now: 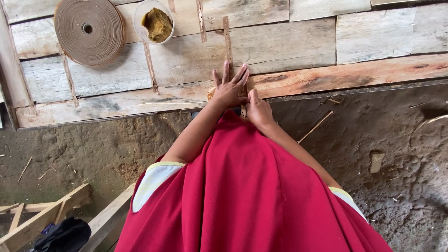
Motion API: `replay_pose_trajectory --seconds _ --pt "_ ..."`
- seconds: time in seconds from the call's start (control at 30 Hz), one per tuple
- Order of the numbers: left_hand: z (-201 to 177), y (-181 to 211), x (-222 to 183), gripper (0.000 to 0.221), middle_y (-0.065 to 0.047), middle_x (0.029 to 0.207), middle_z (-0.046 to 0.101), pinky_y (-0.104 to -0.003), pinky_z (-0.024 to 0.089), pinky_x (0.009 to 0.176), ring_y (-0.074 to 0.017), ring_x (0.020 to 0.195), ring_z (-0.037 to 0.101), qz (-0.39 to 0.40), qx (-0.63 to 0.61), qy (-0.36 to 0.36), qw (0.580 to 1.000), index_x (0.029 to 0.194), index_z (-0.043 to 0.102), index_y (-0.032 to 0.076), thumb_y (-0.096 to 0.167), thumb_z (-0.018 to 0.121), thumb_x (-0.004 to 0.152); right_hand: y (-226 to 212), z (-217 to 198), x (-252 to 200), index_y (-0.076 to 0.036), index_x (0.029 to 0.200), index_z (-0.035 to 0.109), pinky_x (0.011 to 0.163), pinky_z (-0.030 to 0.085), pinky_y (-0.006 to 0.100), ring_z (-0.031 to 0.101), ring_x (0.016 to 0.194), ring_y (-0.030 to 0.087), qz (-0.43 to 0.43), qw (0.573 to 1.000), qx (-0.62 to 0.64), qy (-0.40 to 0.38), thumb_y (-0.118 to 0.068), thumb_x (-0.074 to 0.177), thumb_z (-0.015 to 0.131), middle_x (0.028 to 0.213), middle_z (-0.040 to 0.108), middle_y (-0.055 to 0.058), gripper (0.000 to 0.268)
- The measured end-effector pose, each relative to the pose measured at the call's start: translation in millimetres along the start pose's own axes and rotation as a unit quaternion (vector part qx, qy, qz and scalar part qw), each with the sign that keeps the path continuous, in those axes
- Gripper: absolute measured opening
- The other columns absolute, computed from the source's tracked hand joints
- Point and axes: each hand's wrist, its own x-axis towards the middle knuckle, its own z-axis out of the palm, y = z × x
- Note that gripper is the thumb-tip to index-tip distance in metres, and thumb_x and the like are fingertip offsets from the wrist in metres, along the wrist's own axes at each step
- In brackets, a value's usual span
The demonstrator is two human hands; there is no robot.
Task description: The person applies a brown paste from a container onto thin strips of material and presses them onto a wooden plank roof surface. They repeat this process across multiple sections of the roof, smoothing each strip into place.
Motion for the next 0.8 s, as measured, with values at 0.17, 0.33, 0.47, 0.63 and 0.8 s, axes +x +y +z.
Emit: replay_pose_trajectory --seconds 0.17,0.33,0.47,0.63,0.8 --pt "-5 0 -3 0.112 0.011 0.173 -0.002 -0.083 -0.005 0.114 -0.0472 0.152 -0.02 0.008 -0.013 -0.004 1.0 0.167 0.015 0.027 0.066 0.075 0.081 6 -15 -6 -0.016 0.113 0.04 0.076 0.054 0.057 0.072 0.086 0.048 -0.021 0.994 -0.097 -0.033 -0.01 0.097 0.047 0.082 0.071 0.022 0.018" --pt "-3 -3 -5 0.12 0.01 0.174 0.0 -0.081 -0.006 0.113 -0.0464 0.153 -0.02 0.01 -0.042 0.006 0.999 0.168 0.008 0.027 0.067 0.078 0.079 13 -50 20 -0.026 0.115 0.05 0.085 0.054 0.056 0.071 0.098 0.044 0.053 0.997 -0.017 0.056 -0.037 0.108 0.042 0.09 0.073 0.016 0.015" --pt "2 -6 3 0.129 0.008 0.175 0.002 -0.081 -0.008 0.113 -0.0473 0.153 -0.019 0.01 -0.056 0.014 0.998 0.168 0.003 0.024 0.067 0.081 0.075 -1 -57 43 -0.017 0.103 0.056 0.081 0.056 0.052 0.07 0.093 0.036 -0.009 0.971 -0.069 0.228 -0.05 0.101 0.058 0.093 0.069 0.012 0.033" --pt "8 -8 3 0.138 0.007 0.175 0.003 -0.08 -0.01 0.113 -0.0472 0.154 -0.017 0.006 -0.072 0.022 0.997 0.168 -0.004 0.024 0.069 0.083 0.07 -2 -33 47 -0.011 0.107 0.046 0.088 0.047 0.058 0.051 0.105 0.039 -0.056 0.947 -0.18 0.26 -0.067 0.073 0.081 0.101 0.043 0.01 0.074" --pt "10 -10 1 0.135 0.005 0.175 0.006 -0.079 -0.009 0.115 -0.0444 0.155 -0.014 0.013 -0.093 0.031 0.995 0.168 -0.002 0.023 0.063 0.085 0.073 -2 -29 54 -0.016 0.106 0.042 0.09 0.036 0.051 0.042 0.105 0.034 -0.051 0.945 -0.159 0.28 -0.049 0.072 0.087 0.104 0.036 0.004 0.065"
